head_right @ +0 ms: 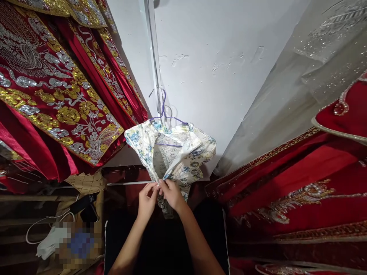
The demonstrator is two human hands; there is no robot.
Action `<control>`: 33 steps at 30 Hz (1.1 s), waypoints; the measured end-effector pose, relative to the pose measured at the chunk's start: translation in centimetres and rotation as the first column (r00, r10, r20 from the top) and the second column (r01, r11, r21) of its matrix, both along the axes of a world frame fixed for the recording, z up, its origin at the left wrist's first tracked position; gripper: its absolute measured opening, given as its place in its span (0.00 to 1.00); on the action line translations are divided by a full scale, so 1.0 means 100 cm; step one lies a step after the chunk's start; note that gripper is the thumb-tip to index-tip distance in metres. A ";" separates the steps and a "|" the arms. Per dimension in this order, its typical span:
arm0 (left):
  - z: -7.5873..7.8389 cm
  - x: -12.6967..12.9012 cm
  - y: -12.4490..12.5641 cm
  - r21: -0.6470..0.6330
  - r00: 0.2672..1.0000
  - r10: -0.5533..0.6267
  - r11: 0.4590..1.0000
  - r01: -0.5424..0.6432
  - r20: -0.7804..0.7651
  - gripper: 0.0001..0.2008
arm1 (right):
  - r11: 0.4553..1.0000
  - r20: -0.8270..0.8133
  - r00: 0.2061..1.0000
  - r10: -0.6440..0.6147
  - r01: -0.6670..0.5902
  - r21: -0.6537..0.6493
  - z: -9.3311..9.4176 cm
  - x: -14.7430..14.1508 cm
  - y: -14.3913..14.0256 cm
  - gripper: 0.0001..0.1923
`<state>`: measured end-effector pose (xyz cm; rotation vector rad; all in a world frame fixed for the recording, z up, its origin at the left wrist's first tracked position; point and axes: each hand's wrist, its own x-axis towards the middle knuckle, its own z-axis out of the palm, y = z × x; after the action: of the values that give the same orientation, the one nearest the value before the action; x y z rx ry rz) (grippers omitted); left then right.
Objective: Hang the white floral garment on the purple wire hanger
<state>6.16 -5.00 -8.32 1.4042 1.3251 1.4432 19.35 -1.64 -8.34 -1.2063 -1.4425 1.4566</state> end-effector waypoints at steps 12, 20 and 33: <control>0.000 0.006 -0.002 -0.056 0.998 0.055 0.997 -0.055 0.007 0.12 | 0.966 0.226 0.970 -0.087 0.027 0.258 0.002 0.006 -0.003 0.12; 0.002 0.001 0.000 -0.005 0.997 0.045 0.999 -0.045 -0.068 0.09 | 0.988 0.027 0.998 0.052 -0.056 0.142 0.009 0.006 0.002 0.17; 0.003 0.012 0.007 0.059 0.956 -0.163 0.981 0.182 -0.245 0.07 | 0.971 -0.511 0.839 -0.187 0.238 0.036 0.168 0.039 0.089 0.15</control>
<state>7.31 -4.34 -8.04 1.7476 1.2631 1.2534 23.29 7.30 8.41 -0.8069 -0.9721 1.3933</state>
